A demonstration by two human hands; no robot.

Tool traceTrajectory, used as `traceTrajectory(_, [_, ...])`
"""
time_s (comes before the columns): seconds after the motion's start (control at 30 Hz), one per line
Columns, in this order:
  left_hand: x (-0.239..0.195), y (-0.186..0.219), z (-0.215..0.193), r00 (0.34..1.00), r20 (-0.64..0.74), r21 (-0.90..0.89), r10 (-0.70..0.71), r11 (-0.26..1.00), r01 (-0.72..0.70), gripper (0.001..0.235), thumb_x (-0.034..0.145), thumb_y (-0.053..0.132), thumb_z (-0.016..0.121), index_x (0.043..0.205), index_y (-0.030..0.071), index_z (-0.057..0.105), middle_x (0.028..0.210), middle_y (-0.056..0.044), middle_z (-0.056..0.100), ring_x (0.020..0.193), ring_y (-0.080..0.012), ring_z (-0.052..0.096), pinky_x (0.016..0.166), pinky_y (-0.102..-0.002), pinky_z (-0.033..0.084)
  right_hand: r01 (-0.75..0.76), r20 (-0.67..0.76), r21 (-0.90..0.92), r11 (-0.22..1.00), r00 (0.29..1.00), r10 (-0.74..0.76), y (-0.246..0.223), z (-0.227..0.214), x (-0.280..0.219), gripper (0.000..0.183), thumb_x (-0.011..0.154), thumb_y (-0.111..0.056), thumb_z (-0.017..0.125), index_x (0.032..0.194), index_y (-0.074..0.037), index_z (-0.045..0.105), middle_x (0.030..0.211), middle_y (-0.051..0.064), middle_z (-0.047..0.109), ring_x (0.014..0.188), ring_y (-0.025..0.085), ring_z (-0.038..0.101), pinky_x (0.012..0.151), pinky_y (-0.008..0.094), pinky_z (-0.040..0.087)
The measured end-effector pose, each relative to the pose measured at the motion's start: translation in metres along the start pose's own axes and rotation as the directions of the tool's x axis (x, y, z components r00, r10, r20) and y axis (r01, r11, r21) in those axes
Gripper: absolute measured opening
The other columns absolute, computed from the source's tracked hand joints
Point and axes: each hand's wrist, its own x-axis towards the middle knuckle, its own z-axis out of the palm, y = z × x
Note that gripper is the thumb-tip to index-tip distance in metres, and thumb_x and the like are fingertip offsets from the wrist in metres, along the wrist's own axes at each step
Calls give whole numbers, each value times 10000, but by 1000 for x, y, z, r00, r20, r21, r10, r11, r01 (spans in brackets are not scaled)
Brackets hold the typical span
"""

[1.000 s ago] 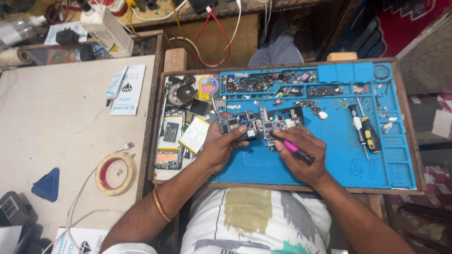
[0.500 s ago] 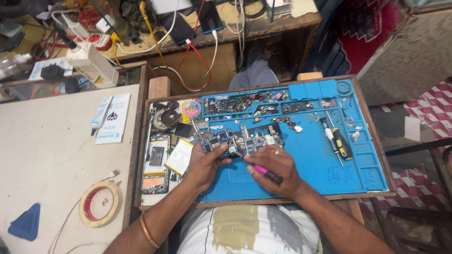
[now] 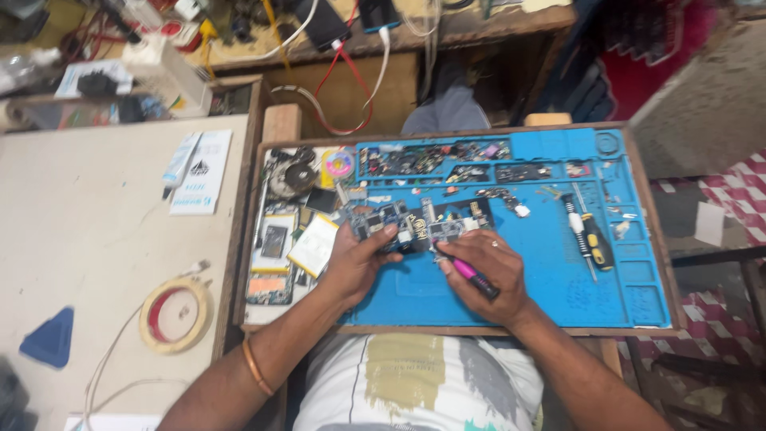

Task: The person uses a pink-handled screwdriver to work on a blue circuit board, repeatedly probing and adjusting components. The person holds the board with one hand while manipulating it with the other, occasionally turning the board over to access different sides.

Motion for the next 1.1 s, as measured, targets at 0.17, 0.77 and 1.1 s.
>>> traceTrajectory(0.17, [2,-4,-5,1000,25,-41,6,999,-5,440,890,95,770,1240,77,503,1086,-74,696,930,-157,712,638,-293,635,11,-6,-30,999,1000,-11,1,1,-3,241,848,-50,765,1088,-50,746,945,82,764,894,201,739,988,398,548])
traceTrajectory(0.77, [3,-4,-5,996,88,-7,7,1000,-7,420,884,113,772,1230,87,536,1074,-62,701,928,-141,713,636,-271,633,-33,-33,-29,999,999,32,3,2,-6,219,877,-68,760,1095,-56,742,1016,89,774,962,219,741,1038,415,524])
traceTrajectory(1.1, [3,-4,-5,999,52,3,4,1000,-4,457,879,126,776,1240,78,501,1076,-69,698,928,-154,712,633,-278,631,-17,-4,33,999,1000,17,7,3,-8,182,871,-79,750,1052,-55,748,944,62,775,899,201,752,1016,418,539])
